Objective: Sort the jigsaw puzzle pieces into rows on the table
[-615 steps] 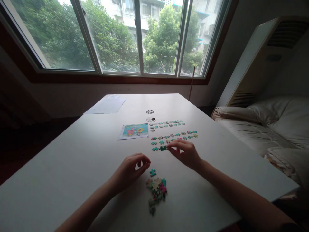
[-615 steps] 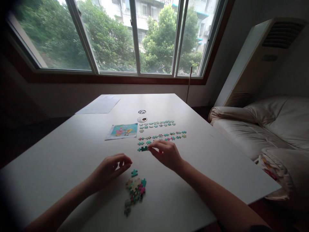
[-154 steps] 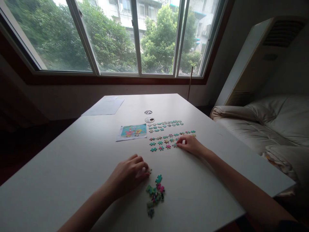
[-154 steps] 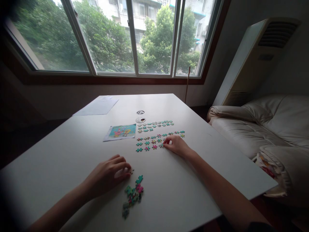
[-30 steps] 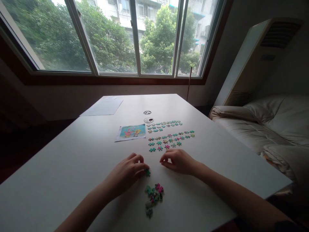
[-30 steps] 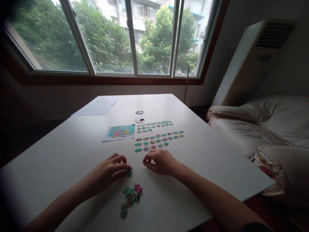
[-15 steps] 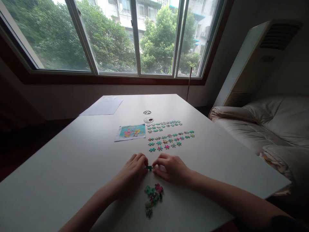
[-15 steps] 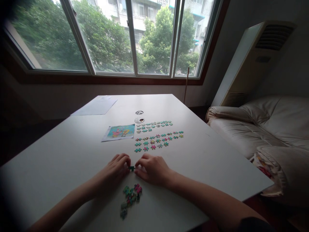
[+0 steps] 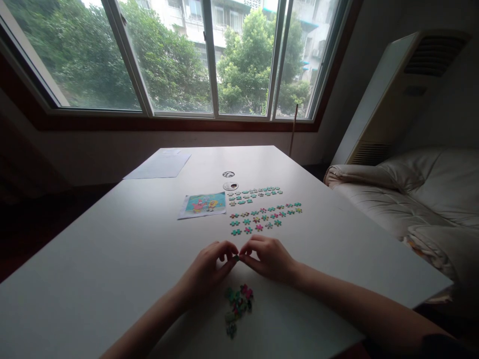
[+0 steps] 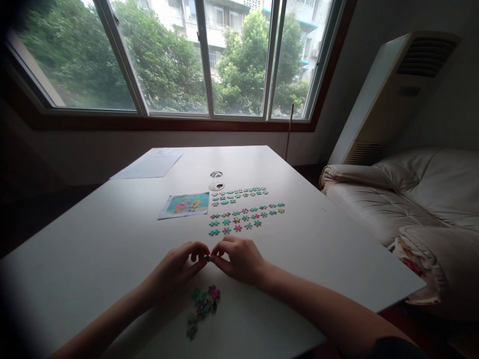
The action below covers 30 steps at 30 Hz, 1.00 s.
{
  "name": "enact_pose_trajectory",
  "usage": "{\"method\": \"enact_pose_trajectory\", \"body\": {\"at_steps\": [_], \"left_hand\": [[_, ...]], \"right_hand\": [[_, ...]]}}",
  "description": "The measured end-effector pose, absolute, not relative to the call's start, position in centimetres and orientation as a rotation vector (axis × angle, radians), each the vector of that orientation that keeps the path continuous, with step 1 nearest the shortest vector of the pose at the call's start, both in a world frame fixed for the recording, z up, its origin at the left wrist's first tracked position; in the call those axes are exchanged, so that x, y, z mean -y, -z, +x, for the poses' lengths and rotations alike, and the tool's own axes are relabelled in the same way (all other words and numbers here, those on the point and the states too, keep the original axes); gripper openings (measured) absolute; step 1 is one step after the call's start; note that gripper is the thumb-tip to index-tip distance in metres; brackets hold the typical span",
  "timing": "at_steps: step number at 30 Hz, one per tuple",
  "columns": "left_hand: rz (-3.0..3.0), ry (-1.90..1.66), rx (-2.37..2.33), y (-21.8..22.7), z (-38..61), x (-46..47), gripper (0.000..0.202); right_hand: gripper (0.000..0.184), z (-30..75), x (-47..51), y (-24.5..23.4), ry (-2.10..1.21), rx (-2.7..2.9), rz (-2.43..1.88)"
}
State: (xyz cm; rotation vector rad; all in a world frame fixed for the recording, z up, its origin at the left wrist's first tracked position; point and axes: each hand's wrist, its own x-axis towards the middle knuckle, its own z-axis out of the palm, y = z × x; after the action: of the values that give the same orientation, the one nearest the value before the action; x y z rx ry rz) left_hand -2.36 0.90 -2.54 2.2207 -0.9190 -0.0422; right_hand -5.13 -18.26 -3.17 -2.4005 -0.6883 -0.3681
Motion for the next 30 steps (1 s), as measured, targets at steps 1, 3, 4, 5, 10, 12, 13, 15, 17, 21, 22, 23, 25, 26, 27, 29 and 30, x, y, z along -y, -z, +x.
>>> {"method": "enact_pose_trajectory", "body": {"at_steps": [1, 3, 4, 5, 10, 12, 13, 15, 17, 21, 22, 23, 25, 26, 27, 29, 30], "left_hand": [[2.210, 0.067, 0.897, 2.5, -2.4, -0.8, 0.014], [2.174, 0.130, 0.831, 2.4, -2.4, -0.7, 0.019], [2.139, 0.169, 0.788, 2.4, -2.3, -0.7, 0.019], [2.082, 0.214, 0.738, 2.4, -2.2, -0.7, 0.018], [1.665, 0.394, 0.347, 2.3, -2.1, -0.6, 0.024], [1.542, 0.445, 0.213, 2.2, -2.2, -0.5, 0.026], [1.495, 0.471, 0.178, 2.1, -2.3, -0.5, 0.026], [1.439, 0.516, 0.148, 1.9, -2.6, -0.2, 0.025], [1.423, 0.542, 0.132, 1.8, -2.8, 0.0, 0.024], [1.424, 0.541, 0.099, 1.7, -2.9, 0.1, 0.026], [1.425, 0.543, 0.096, 1.7, -2.9, 0.1, 0.026], [1.430, 0.546, 0.095, 1.7, -2.9, 0.1, 0.026], [1.449, 0.552, 0.095, 1.7, -2.9, 0.0, 0.026], [1.462, 0.551, 0.097, 1.7, -2.9, 0.0, 0.026], [1.474, 0.547, 0.102, 1.7, -2.9, 0.0, 0.026], [1.496, 0.536, 0.115, 1.5, -2.9, 0.1, 0.025], [1.507, 0.531, 0.120, 1.5, -2.9, 0.1, 0.025]], "right_hand": [[0.013, -5.1, 18.3, 3.0, 0.388, 0.671, -2.390], [0.013, -5.0, 18.4, 2.7, 0.430, 0.639, -2.371], [0.012, -5.0, 18.4, 2.6, 0.448, 0.629, -2.362], [0.012, -5.0, 18.4, 2.6, 0.463, 0.624, -2.357], [0.018, -5.2, 18.3, 2.9, 0.497, 0.656, -2.348], [0.021, -5.3, 18.2, 3.1, 0.502, 0.681, -2.339], [0.022, -5.3, 18.2, 3.1, 0.509, 0.689, -2.333], [0.020, -5.3, 18.1, 3.2, 0.535, 0.691, -2.321], [0.019, -5.3, 18.1, 3.2, 0.558, 0.689, -2.311], [0.019, -5.2, 18.2, 3.0, 0.591, 0.661, -2.286], [0.018, -5.1, 18.2, 2.9, 0.594, 0.655, -2.281], [0.017, -5.1, 18.3, 2.9, 0.595, 0.651, -2.277], [0.014, -5.1, 18.4, 2.8, 0.589, 0.651, -2.276], [0.013, -5.1, 18.5, 2.7, 0.587, 0.653, -2.276], [0.012, -5.1, 18.5, 2.7, 0.586, 0.658, -2.276], [0.011, -5.1, 18.6, 2.6, 0.593, 0.674, -2.276], [0.012, -5.1, 18.7, 2.6, 0.597, 0.680, -2.277]]}}
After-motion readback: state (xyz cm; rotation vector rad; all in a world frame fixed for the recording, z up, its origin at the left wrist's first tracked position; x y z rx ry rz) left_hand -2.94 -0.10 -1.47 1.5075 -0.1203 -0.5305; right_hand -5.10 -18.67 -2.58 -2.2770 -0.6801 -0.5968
